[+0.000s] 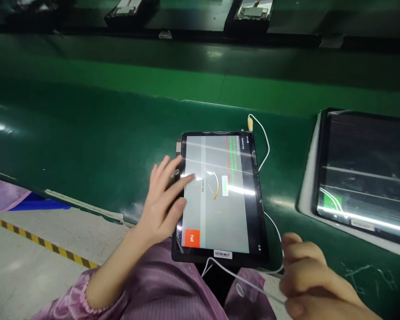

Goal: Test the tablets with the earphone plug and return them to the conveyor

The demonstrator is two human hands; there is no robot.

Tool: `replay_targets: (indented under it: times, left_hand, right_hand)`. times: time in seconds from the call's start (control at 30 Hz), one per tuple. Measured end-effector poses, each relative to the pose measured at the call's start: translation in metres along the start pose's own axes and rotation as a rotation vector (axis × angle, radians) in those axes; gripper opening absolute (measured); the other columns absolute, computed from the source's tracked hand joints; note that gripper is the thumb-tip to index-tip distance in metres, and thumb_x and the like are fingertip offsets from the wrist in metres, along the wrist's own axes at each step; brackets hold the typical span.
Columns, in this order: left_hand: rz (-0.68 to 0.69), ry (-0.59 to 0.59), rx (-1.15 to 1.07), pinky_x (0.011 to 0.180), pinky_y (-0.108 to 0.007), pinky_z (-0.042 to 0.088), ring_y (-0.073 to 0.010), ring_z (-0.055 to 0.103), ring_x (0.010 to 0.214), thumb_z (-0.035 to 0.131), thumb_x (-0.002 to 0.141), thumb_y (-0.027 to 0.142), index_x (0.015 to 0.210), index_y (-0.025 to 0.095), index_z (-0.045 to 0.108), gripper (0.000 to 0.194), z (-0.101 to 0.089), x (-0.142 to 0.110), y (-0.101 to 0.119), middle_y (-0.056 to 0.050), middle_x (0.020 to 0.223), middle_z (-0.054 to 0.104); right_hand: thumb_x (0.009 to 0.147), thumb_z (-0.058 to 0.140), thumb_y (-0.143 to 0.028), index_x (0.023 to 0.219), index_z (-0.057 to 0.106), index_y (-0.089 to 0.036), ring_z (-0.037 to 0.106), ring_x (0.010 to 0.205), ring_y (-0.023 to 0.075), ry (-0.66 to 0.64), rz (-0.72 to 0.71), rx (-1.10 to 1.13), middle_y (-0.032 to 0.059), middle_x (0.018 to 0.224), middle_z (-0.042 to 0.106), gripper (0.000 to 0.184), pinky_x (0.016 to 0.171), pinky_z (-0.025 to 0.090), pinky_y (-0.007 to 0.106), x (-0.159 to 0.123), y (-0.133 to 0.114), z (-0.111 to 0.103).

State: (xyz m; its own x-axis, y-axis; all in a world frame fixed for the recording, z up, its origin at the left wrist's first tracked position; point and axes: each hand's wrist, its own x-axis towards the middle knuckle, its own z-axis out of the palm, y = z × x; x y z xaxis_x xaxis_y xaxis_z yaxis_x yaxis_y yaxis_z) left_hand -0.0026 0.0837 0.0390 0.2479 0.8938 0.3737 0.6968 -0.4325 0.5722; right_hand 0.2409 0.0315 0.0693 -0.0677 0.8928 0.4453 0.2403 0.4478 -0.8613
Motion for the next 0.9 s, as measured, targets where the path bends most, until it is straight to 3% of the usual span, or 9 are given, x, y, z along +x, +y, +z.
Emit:
replay_targets:
  times: [0.13, 0.27, 0.33, 0.5, 0.7, 0.9]
  left_hand:
    - [0.156, -0.219, 0.085, 0.113, -0.07, 0.005, -0.0367, 0.008, 0.148, 0.034, 0.099, 0.042, 0.136, 0.035, 0.051, 0.041, 0.004, 0.02, 0.014, -0.002, 0.162, 0.012]
    - [0.176, -0.339, 0.139, 0.111, -0.073, 0.004, -0.0404, 0.004, 0.147, 0.04, 0.097, 0.047, 0.137, 0.035, 0.05, 0.043, 0.01, 0.028, 0.017, -0.004, 0.163, 0.005]
    - [0.169, -0.36, 0.127, 0.112, -0.072, 0.004, -0.0397, 0.003, 0.148, 0.038, 0.097, 0.047, 0.142, 0.035, 0.042, 0.047, 0.01, 0.027, 0.015, -0.005, 0.163, 0.002]
    - [0.09, -0.22, 0.051, 0.114, -0.067, 0.002, -0.034, 0.001, 0.149, 0.021, 0.1, 0.05, 0.152, 0.038, 0.016, 0.054, 0.001, 0.023, -0.002, -0.002, 0.163, -0.001]
    - [-0.12, -0.064, -0.061, 0.118, -0.058, 0.009, -0.0289, 0.014, 0.148, 0.023, 0.099, 0.054, 0.15, 0.034, 0.027, 0.054, 0.007, 0.023, -0.025, -0.006, 0.161, 0.019]
    - [-0.207, -0.029, -0.146, 0.12, -0.054, 0.013, -0.0251, 0.022, 0.147, 0.027, 0.099, 0.052, 0.149, 0.03, 0.031, 0.054, 0.015, 0.02, -0.031, -0.007, 0.158, 0.027]
  right_hand:
    - [0.093, 0.063, -0.036, 0.071, 0.06, -0.023, 0.044, 0.064, 0.0184, 0.155, 0.04, 0.071, 0.0007, 0.065, 0.045, 0.027, 0.081, 0.042, 0.043, -0.008, 0.01, -0.005]
    - [0.093, 0.063, -0.031, 0.075, 0.064, -0.022, 0.044, 0.064, 0.0179, 0.106, -0.025, 0.056, 0.001, 0.068, 0.047, 0.02, 0.082, 0.042, 0.045, -0.018, 0.016, -0.012]
    - [0.093, 0.063, -0.03, 0.077, 0.065, -0.022, 0.045, 0.065, 0.0186, 0.108, -0.025, 0.045, 0.0016, 0.07, 0.047, 0.018, 0.082, 0.042, 0.047, -0.022, 0.017, -0.015]
    - [0.092, 0.064, -0.03, 0.08, 0.065, -0.021, 0.046, 0.071, 0.0206, 0.087, 0.028, 0.067, 0.0037, 0.074, 0.048, 0.015, 0.078, 0.044, 0.046, -0.024, 0.016, -0.019]
    - [0.094, 0.062, -0.03, 0.081, 0.065, -0.02, 0.047, 0.07, 0.02, 0.039, 0.054, 0.138, 0.0039, 0.074, 0.05, 0.017, 0.072, 0.044, 0.043, -0.023, 0.037, -0.025]
    - [0.091, 0.063, -0.028, 0.083, 0.067, -0.02, 0.05, 0.069, 0.0218, -0.05, 0.02, 0.095, 0.0052, 0.071, 0.052, 0.012, 0.062, 0.046, 0.04, -0.02, 0.057, -0.032]
